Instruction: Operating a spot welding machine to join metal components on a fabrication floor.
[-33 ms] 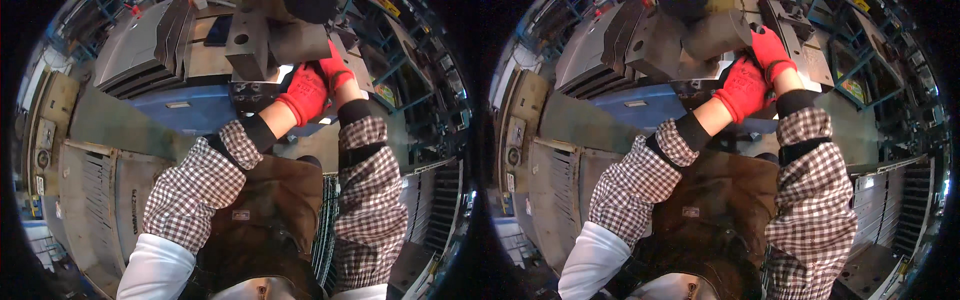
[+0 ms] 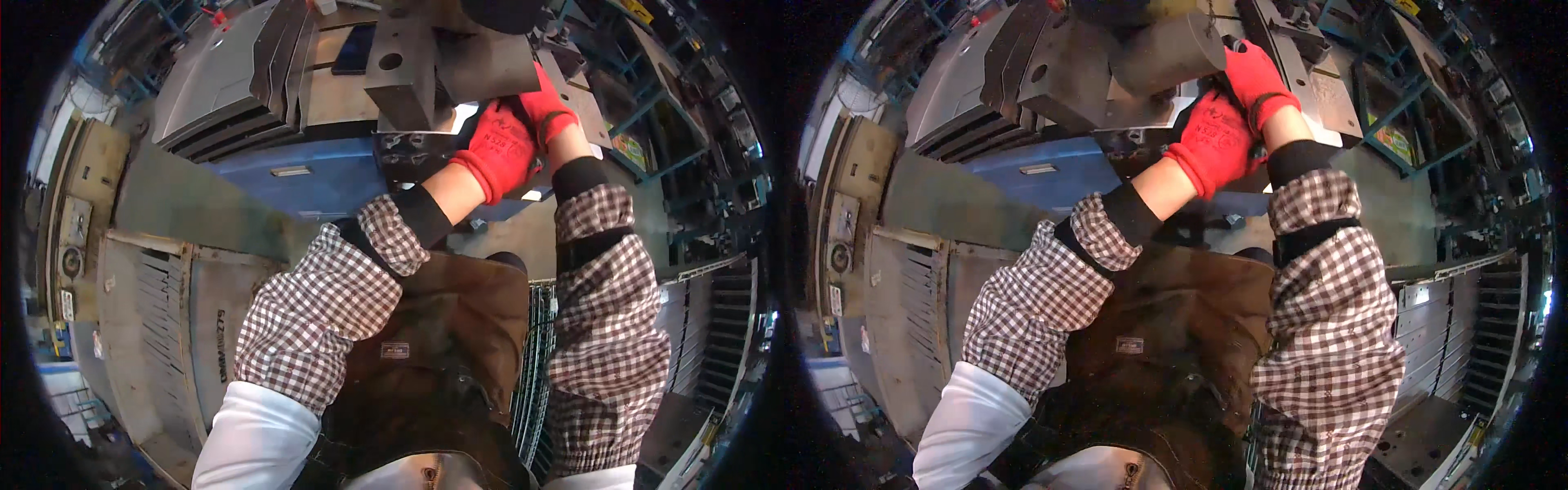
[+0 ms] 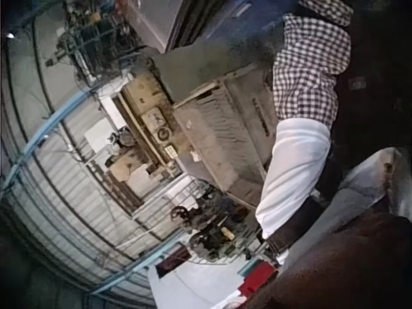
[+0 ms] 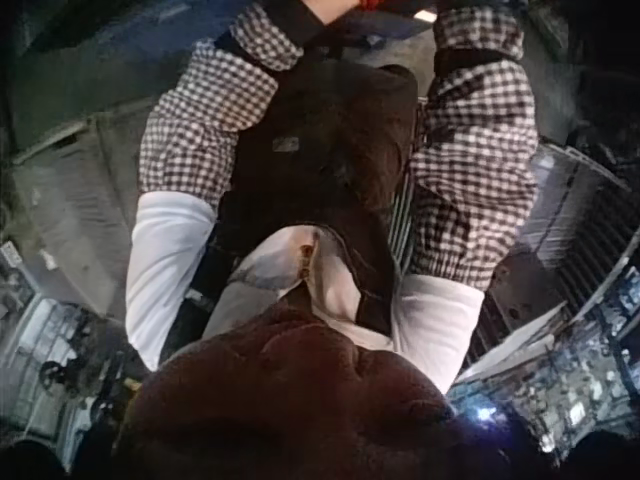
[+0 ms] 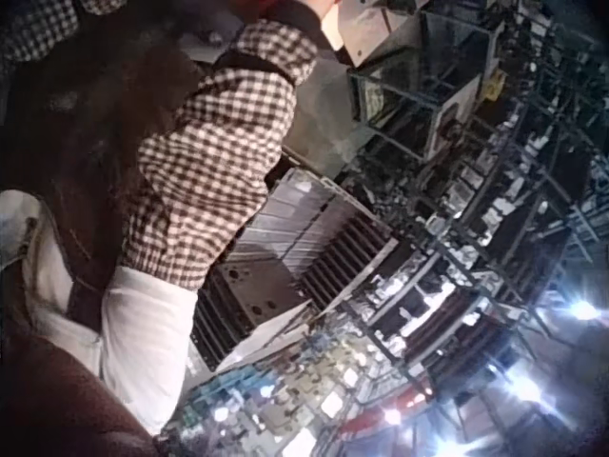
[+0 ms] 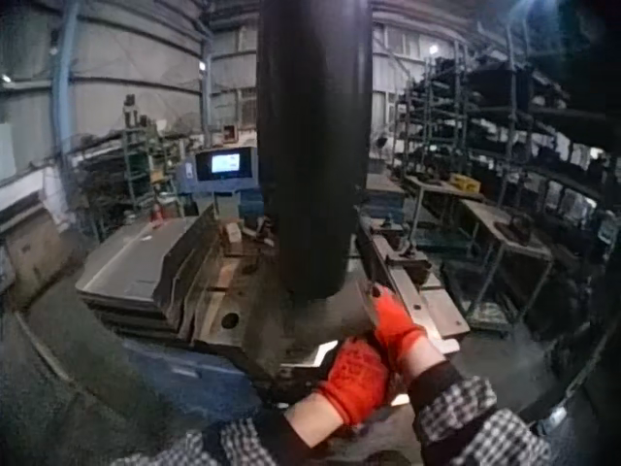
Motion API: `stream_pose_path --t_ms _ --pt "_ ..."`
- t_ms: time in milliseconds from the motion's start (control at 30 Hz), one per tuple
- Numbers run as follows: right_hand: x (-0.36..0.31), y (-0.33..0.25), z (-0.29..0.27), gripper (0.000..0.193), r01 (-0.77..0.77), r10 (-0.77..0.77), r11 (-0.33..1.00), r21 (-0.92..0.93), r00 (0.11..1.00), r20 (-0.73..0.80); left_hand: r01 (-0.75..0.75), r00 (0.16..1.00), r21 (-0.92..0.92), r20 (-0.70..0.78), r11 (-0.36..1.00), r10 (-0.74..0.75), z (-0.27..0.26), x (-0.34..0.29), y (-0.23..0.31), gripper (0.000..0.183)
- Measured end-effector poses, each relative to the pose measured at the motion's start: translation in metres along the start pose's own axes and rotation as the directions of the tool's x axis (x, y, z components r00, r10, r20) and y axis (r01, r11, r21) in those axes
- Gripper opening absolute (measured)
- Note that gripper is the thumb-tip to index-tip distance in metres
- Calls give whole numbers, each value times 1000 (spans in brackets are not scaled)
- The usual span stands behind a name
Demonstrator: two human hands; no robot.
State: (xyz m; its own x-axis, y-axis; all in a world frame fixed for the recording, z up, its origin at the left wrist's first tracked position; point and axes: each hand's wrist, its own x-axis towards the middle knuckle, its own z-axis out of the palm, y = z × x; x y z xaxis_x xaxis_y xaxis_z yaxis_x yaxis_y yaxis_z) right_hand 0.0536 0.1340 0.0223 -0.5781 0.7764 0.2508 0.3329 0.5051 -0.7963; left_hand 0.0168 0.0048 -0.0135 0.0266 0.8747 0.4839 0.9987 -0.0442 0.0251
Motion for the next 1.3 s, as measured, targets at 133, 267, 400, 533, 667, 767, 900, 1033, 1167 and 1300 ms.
stream_pose_path --t_ms 133,267,400,533,667,767,900,1033,1167,1300 --pt "12 10 -1 51 35 -30 992 -124 999 45 -7 1000 20 -9 1000 8 4 5 0 73" --pt "14 11 -1 52 46 -37 987 -153 997 62 3 1000 77 14 997 -4 6 4 0 77" --pt "14 12 0 52 18 -13 989 -149 999 31 0 1000 60 7 998 -1 8 5 0 79" --pt "13 15 1 51 26 -26 994 -107 1000 -3 0 1000 38 -12 999 0 11 5 -1 77" --pt "8 13 4 50 29 -29 999 -20 999 -12 0 1000 53 8 999 0 14 4 -3 73" --pt "13 19 2 49 18 -18 999 -41 1000 -14 -5 1000 29 -28 1000 6 13 5 -1 71" --pt "11 16 1 49 23 -25 996 -83 1000 -15 -9 999 -24 -38 1000 8 15 6 -3 72" --pt "3 10 2 48 37 -38 999 -32 999 -31 -3 997 -23 -76 1000 2 13 5 -3 76" --pt "2 8 1 47 62 -61 998 26 998 -28 -1 990 -20 -143 1000 -2 14 5 -2 76" --pt "3 13 2 44 64 -62 997 41 996 -58 -7 993 -54 -119 999 0 14 4 -4 74"
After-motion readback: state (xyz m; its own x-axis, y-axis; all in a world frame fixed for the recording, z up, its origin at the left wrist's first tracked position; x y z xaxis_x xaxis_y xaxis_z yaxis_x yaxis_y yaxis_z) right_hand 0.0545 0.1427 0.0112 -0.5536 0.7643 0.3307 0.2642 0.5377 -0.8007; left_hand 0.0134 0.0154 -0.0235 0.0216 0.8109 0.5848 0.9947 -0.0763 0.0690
